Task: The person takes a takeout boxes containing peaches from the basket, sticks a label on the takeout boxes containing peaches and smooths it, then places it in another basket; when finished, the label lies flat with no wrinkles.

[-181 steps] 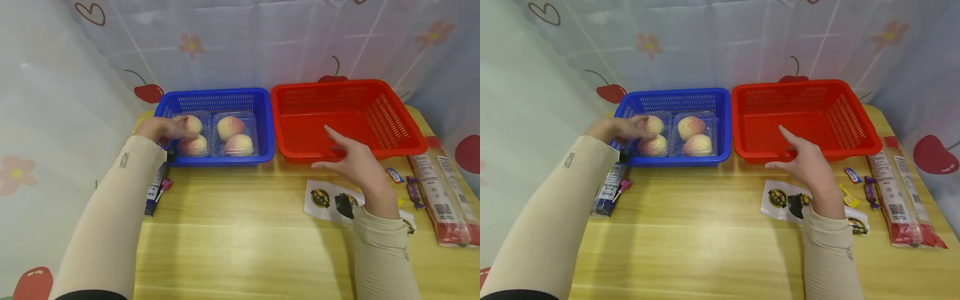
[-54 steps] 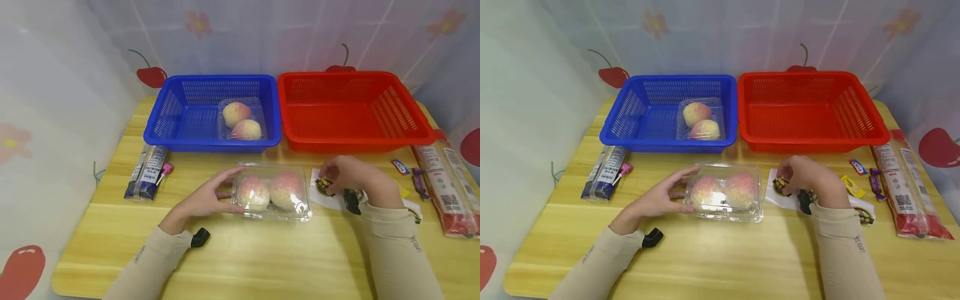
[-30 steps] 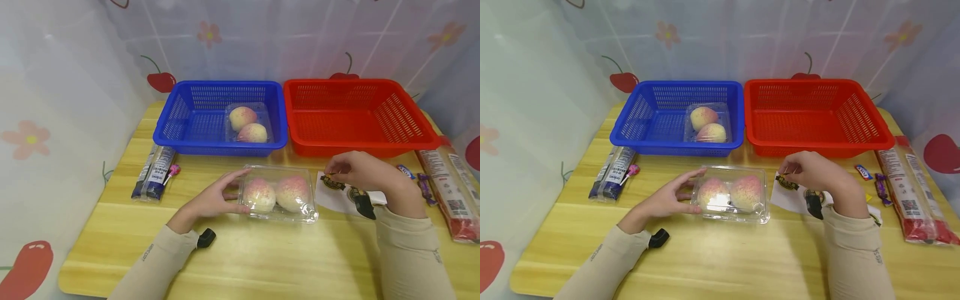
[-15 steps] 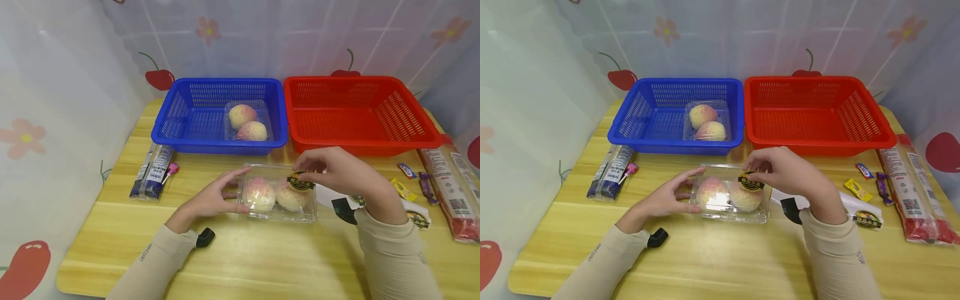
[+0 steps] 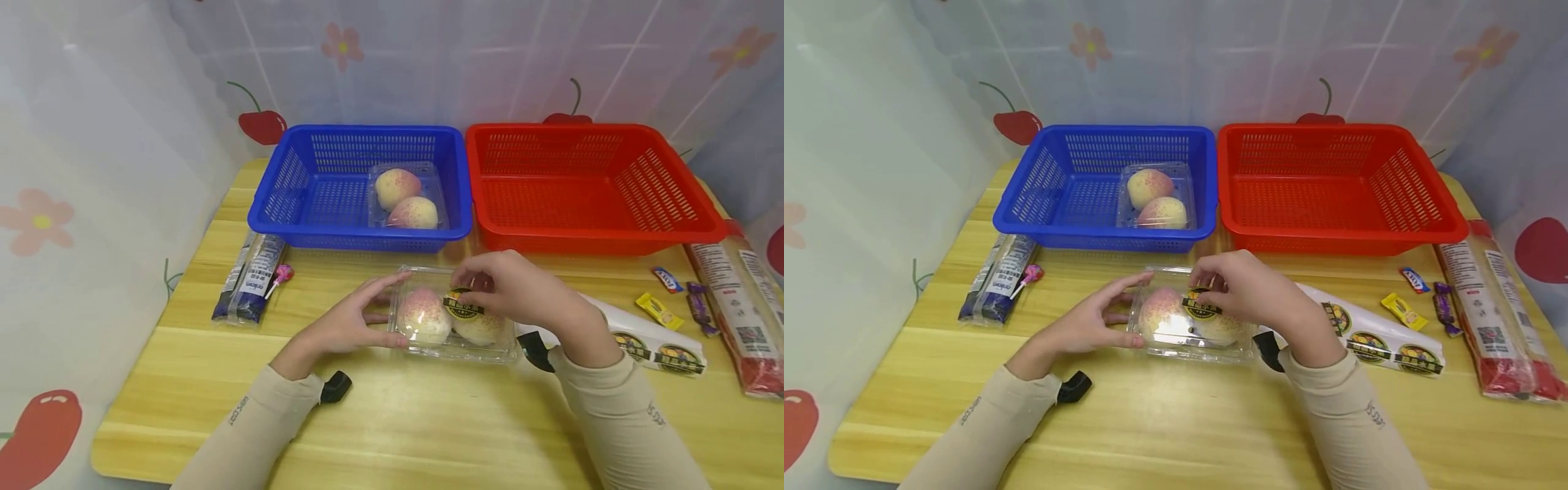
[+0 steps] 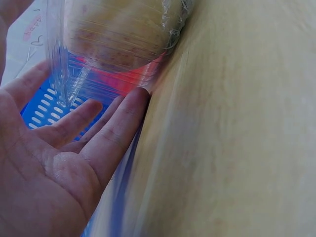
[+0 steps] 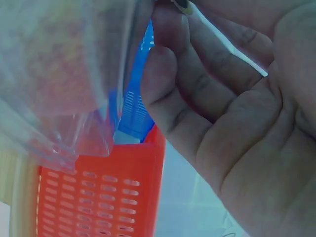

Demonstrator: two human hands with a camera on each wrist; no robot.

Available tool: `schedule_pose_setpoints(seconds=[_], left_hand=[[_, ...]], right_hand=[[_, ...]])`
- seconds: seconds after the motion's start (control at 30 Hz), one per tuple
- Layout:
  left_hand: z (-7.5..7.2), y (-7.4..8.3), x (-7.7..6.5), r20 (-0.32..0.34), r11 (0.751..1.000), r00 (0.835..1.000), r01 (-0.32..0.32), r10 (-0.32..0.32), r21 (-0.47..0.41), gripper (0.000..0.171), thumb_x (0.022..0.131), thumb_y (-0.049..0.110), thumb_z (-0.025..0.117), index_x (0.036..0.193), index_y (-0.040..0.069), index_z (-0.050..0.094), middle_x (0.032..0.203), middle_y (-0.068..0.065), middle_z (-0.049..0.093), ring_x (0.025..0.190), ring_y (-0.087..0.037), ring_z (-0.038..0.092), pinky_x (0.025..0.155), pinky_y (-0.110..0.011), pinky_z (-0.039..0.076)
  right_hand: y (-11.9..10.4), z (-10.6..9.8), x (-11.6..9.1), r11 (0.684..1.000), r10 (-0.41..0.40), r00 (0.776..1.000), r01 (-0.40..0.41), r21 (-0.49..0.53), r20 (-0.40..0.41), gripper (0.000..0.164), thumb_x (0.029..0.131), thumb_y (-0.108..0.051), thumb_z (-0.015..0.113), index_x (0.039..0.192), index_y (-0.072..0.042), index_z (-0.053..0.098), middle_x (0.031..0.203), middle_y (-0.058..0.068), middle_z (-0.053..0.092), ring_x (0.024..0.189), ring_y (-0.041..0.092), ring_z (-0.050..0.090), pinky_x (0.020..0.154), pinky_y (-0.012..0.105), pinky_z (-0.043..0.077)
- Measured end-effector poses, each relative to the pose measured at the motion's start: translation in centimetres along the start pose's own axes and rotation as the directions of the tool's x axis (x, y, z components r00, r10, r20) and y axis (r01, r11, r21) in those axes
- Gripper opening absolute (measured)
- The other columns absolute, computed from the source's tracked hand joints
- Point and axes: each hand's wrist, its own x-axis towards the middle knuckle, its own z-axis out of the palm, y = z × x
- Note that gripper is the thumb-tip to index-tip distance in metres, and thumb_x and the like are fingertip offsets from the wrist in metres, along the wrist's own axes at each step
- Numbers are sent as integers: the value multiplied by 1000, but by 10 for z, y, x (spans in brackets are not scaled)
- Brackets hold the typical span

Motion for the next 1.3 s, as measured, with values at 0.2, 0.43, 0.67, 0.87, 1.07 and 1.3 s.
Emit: schedule_pose_setpoints(seconds=[0.2,0.43,0.67,0.87,1.07,1.3], left_hand=[[-1,-1,0,2,1000,1000,-3,3,-4,95,80,9,87,157,30,35,159,4,29,136,-28,42,103,-37,47],[0,0,0,2,1000,1000,5,-5,-6,96,80,10,88,157,32,35,159,5,29,136,-27,42,103,-36,47],[0,0,0,1,1000,1000,5,-5,-6,98,78,11,89,157,30,35,158,4,29,135,-28,43,103,-36,47],[0,-1,0,0,1000,1000,6,-6,-9,95,79,13,89,157,31,36,157,7,30,134,-26,44,104,-35,46],[1,0,0,3,1000,1000,-22,22,5,98,79,10,88,158,30,34,159,3,28,134,-30,42,103,-36,47],[-19,15,-10,-66,997,996,-50,54,61,95,80,12,88,158,24,34,153,-11,38,132,-35,46,107,-46,43]], right_hand=[[-3,0,-2,995,-25,1000,25,-97,-4,13,85,-5,81,89,-16,77,86,-7,62,76,12,57,67,28,54],[-5,3,-2,989,-60,998,62,-131,20,8,83,-12,82,88,-17,77,78,-6,59,69,14,53,60,27,47],[-11,6,-4,980,-36,999,42,-196,35,12,84,-17,83,94,-16,77,83,-5,59,72,17,51,61,29,46],[-10,1,-8,971,-58,995,75,-227,81,17,86,-22,83,101,-16,77,86,-6,58,73,13,49,65,29,46],[-9,-6,-13,983,-65,992,82,-163,104,21,89,-22,80,109,-17,76,90,-5,59,76,14,52,67,28,48],[-6,-19,-22,993,-4,998,13,-117,70,29,91,-23,78,118,-16,73,92,-7,60,82,15,57,69,31,52]])
